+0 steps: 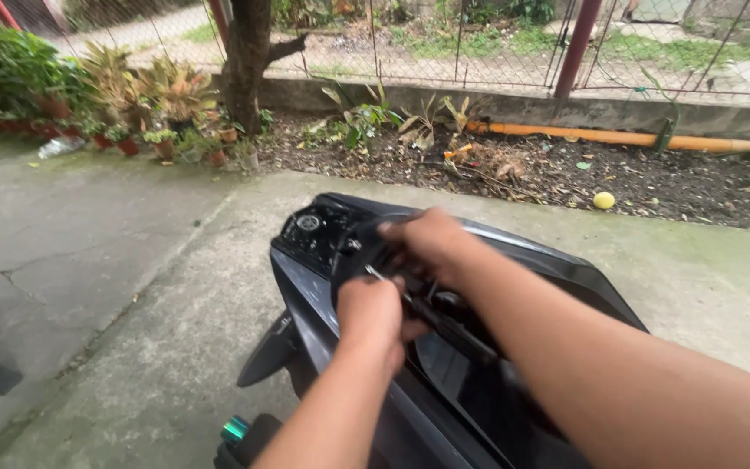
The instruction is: Installing and fastening a body panel onto a scooter using a screwdriver.
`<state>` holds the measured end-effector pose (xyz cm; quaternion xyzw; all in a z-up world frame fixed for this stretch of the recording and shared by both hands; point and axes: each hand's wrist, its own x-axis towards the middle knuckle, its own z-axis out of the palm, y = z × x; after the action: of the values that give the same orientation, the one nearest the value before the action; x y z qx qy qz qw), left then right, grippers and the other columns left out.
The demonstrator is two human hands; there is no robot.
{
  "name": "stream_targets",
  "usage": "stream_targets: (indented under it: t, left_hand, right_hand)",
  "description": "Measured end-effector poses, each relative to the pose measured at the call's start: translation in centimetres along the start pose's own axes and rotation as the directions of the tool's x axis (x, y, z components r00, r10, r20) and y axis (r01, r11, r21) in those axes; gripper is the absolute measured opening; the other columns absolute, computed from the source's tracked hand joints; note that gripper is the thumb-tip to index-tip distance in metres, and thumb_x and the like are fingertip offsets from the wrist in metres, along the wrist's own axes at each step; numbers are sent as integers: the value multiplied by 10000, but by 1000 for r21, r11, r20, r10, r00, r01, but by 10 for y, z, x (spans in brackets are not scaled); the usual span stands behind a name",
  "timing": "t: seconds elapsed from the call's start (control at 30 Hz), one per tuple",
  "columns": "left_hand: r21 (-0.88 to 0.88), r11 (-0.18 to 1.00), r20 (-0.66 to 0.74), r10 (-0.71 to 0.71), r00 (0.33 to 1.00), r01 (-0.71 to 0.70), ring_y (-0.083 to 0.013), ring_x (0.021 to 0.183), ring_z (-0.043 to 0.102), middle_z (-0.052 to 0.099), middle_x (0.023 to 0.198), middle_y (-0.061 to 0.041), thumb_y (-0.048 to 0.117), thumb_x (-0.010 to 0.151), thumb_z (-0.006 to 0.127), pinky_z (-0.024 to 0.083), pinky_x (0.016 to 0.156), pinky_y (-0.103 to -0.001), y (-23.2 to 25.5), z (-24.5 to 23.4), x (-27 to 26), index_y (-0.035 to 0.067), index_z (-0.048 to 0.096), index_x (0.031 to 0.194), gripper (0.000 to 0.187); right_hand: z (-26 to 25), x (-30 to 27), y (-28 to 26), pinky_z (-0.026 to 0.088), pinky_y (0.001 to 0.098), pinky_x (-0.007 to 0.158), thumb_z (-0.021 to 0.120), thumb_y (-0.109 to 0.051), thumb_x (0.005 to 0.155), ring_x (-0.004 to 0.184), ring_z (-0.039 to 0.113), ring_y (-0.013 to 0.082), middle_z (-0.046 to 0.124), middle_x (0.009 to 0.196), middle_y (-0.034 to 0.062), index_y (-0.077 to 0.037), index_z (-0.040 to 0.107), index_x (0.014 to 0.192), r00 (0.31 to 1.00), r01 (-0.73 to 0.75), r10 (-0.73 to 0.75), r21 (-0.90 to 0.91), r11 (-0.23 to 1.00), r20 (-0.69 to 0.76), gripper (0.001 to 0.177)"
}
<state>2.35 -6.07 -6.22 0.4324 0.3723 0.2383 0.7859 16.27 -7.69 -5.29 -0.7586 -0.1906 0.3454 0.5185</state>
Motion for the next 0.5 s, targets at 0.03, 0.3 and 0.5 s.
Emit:
stream_targets:
  t: [0.03, 0.3, 0.5]
  left_hand:
    - [19, 999, -2, 33, 999, -33, -295, 760, 723, 725, 954, -169, 48, 926, 544, 606, 593, -484, -2, 2, 5, -28, 677, 1087, 221]
    - [-26, 1000, 9, -14, 1000, 14, -293, 823, 720, 689, 1001, -155, 52, 950, 559, 655, 640, -496, -8, 24, 16, -47, 648, 1077, 183]
    - [98, 994, 28, 48, 998, -50, -254, 803, 703, 651, 932, -123, 76, 958, 610, 680, 676, -460, -3, 34, 7, -62, 630, 1045, 164]
  right_hand:
    - [-15, -6, 2, 433, 354, 544, 740, -276, 909, 605, 579, 199, 694, 790, 104, -43, 775, 1035, 999, 32, -32, -46, 998, 6, 267]
    - [-78, -105, 17, 563, 339, 719, 646, -419, 926, 913, 697, 154, 740, 1084, 45, -75, 688, 1249, 994, -19, 35, -150, 989, 104, 474]
    - [-72, -127, 28, 617, 354, 645, 786, -174, 816, 836, 728, 184, 750, 1005, 94, -71, 642, 1212, 980, -4, 30, -131, 991, 198, 434]
